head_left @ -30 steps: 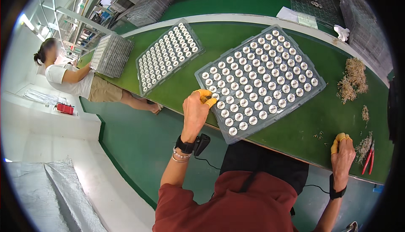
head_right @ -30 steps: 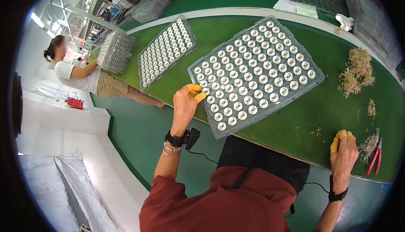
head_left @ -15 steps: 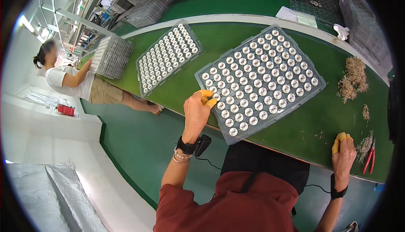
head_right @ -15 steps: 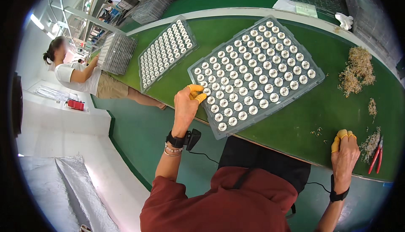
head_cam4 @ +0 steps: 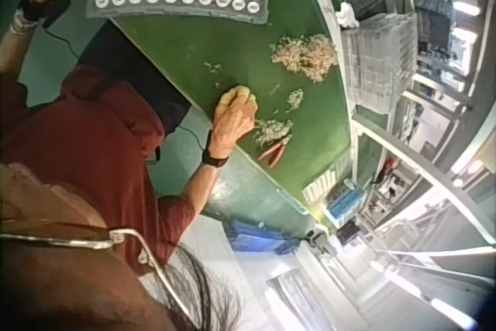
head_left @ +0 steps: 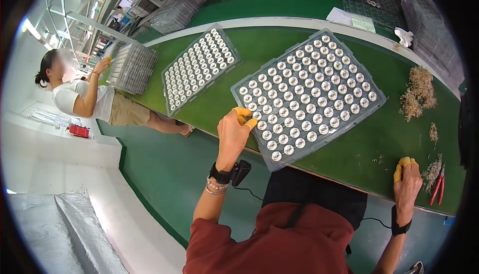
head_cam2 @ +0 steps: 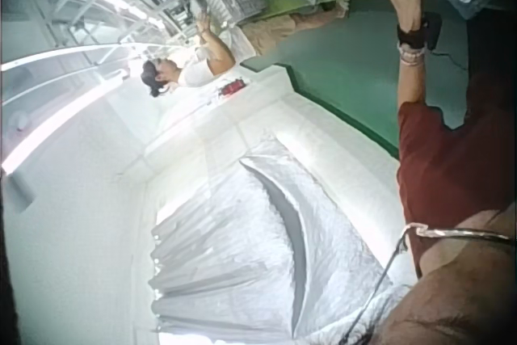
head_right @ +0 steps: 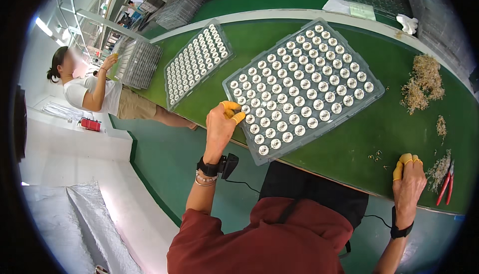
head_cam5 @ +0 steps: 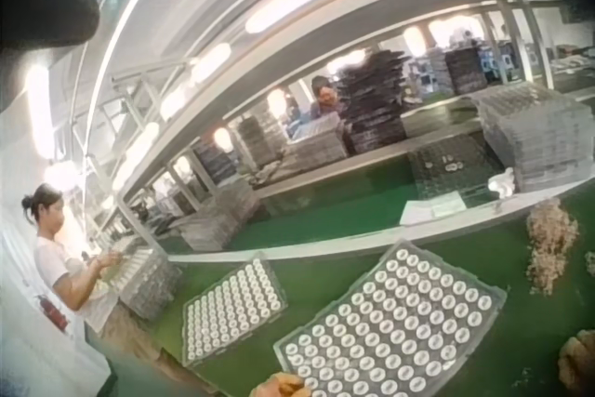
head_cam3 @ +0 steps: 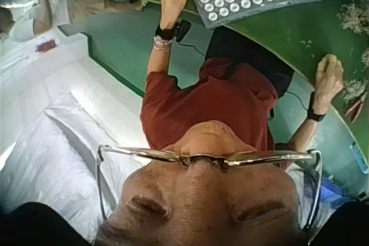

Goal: Assembling small electronic or mechanical components by hand at a workbench.

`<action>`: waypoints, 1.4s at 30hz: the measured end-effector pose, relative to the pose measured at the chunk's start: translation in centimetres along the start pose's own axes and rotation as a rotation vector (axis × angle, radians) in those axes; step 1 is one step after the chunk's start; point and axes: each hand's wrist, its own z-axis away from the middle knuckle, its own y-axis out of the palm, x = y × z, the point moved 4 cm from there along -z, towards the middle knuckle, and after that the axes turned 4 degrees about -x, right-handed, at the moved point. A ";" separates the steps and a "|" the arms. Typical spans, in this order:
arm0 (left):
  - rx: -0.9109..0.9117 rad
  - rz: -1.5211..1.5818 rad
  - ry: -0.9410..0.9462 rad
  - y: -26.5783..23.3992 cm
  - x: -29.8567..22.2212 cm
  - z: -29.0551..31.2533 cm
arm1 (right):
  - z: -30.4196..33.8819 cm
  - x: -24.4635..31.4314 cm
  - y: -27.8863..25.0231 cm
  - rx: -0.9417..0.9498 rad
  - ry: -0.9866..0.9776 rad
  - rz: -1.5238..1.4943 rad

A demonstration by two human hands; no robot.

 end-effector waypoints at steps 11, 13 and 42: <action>-0.113 -0.079 0.053 -0.2 0.1 -1.9 | -0.8 0.4 -0.5 0.082 -0.025 0.034; -0.082 -0.112 0.054 0.4 -0.2 -2.1 | -0.8 0.4 -1.0 0.079 -0.029 0.040; 0.857 1.210 -0.143 8.7 -14.6 14.7 | 2.2 8.7 -0.4 -0.110 0.598 -1.653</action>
